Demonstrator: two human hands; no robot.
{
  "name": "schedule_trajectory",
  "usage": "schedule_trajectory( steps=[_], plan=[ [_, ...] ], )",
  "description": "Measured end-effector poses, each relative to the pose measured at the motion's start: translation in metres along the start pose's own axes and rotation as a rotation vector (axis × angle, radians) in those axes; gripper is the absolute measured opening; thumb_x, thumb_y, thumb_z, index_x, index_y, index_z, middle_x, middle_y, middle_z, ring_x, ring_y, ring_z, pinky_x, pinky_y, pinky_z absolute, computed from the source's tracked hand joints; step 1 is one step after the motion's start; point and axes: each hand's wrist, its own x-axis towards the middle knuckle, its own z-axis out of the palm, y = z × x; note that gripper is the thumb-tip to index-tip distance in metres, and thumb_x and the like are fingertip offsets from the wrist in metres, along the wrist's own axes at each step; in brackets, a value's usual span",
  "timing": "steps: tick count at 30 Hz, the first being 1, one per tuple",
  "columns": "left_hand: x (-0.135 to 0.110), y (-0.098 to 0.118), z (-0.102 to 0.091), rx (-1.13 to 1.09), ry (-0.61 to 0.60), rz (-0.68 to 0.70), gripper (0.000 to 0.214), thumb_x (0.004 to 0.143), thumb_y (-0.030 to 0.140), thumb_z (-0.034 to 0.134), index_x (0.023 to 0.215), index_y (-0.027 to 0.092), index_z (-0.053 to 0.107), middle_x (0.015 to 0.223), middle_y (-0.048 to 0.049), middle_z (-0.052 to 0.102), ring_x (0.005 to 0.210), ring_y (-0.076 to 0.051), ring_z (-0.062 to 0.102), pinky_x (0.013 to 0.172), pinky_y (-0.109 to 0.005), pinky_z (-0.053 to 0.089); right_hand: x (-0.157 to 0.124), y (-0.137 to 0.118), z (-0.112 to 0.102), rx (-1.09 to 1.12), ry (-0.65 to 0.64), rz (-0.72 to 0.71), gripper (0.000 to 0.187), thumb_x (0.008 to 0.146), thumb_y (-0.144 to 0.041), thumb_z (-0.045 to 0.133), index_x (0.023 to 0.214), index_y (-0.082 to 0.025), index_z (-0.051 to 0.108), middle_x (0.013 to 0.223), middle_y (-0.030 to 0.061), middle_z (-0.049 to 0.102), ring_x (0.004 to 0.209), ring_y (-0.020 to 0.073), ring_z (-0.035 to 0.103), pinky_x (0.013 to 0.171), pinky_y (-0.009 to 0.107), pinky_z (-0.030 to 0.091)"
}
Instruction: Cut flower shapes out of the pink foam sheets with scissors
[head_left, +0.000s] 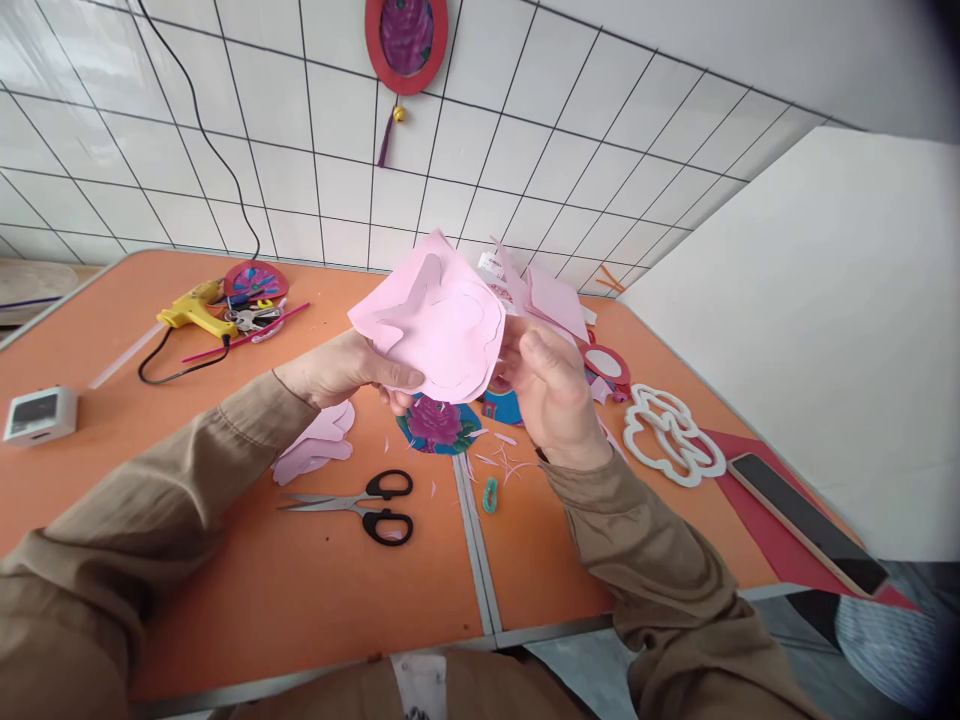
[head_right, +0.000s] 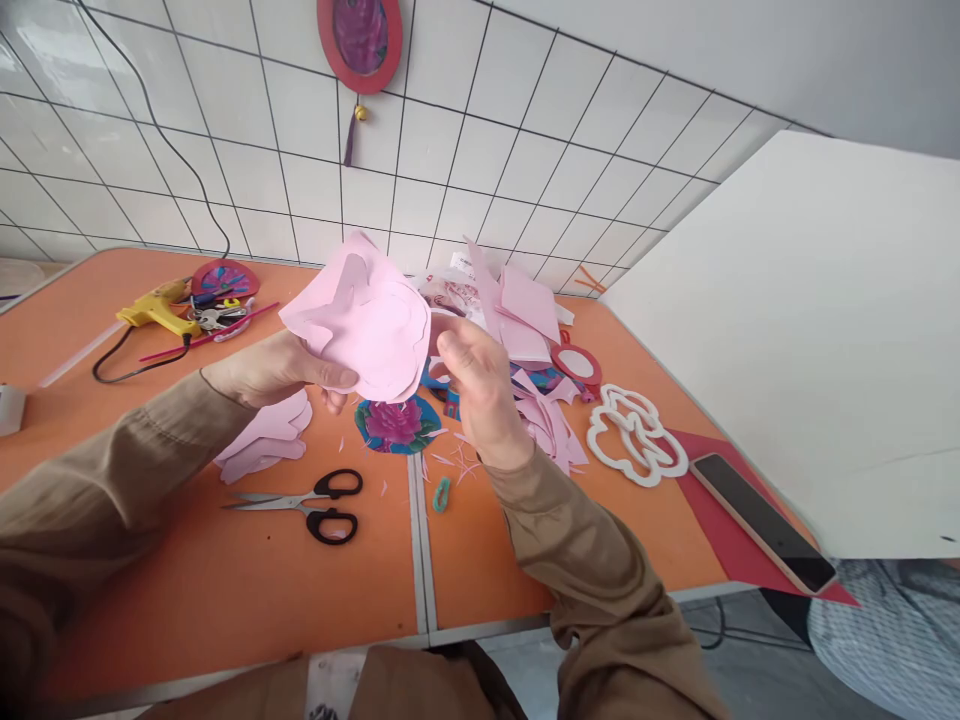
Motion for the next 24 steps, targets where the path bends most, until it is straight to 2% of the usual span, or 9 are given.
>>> schedule_trajectory(
  steps=[2, 5, 10, 14, 24],
  plan=[
    [0.0, -0.001, 0.001, 0.003, -0.017, -0.008, 0.016, 0.068, 0.025, 0.082, 0.064, 0.015, 0.07, 0.054, -0.0031, 0.068, 0.049, -0.015, 0.063, 0.05, -0.027, 0.049, 0.002, 0.002, 0.001, 0.155, -0.075, 0.088, 0.033, 0.086, -0.052, 0.053, 0.089, -0.021, 0.063, 0.071, 0.0011, 0.057, 0.06, 0.0152, 0.055, 0.05, 0.029, 0.044],
    [0.001, -0.003, 0.002, 0.004, -0.024, -0.014, 0.015, 0.068, 0.024, 0.082, 0.067, 0.015, 0.071, 0.054, -0.0028, 0.068, 0.049, -0.015, 0.063, 0.048, -0.026, 0.047, 0.0, 0.001, 0.007, 0.24, -0.073, 0.14, 0.029, 0.079, -0.048, 0.066, 0.077, -0.02, 0.062, 0.065, -0.0004, 0.055, 0.056, 0.0142, 0.052, 0.048, 0.029, 0.043],
    [0.004, -0.006, 0.002, 0.003, -0.041, -0.031, 0.015, 0.068, 0.023, 0.082, 0.067, 0.014, 0.071, 0.054, -0.003, 0.069, 0.049, -0.016, 0.064, 0.049, -0.026, 0.049, -0.001, 0.004, 0.011, 0.216, -0.005, 0.135, 0.021, 0.073, -0.036, 0.071, 0.073, -0.018, 0.063, 0.066, -0.0017, 0.056, 0.06, 0.0123, 0.051, 0.052, 0.026, 0.044],
    [0.004, -0.007, 0.002, 0.014, -0.044, -0.025, 0.014, 0.069, 0.023, 0.082, 0.067, 0.015, 0.071, 0.054, -0.0027, 0.069, 0.049, -0.016, 0.064, 0.048, -0.026, 0.049, 0.0, 0.01, 0.009, 0.141, 0.017, 0.108, 0.022, 0.073, -0.034, 0.071, 0.065, -0.017, 0.059, 0.061, -0.0032, 0.052, 0.061, 0.0113, 0.049, 0.056, 0.026, 0.044],
    [0.003, 0.0, 0.006, 0.037, -0.013, -0.069, 0.014, 0.066, 0.021, 0.08, 0.06, 0.014, 0.07, 0.053, -0.0024, 0.068, 0.048, -0.014, 0.063, 0.045, -0.022, 0.047, 0.003, 0.014, 0.005, -0.006, 0.031, 0.073, 0.025, 0.074, -0.029, 0.068, 0.057, -0.018, 0.054, 0.056, -0.0038, 0.045, 0.057, 0.0104, 0.043, 0.05, 0.024, 0.036]
  ],
)
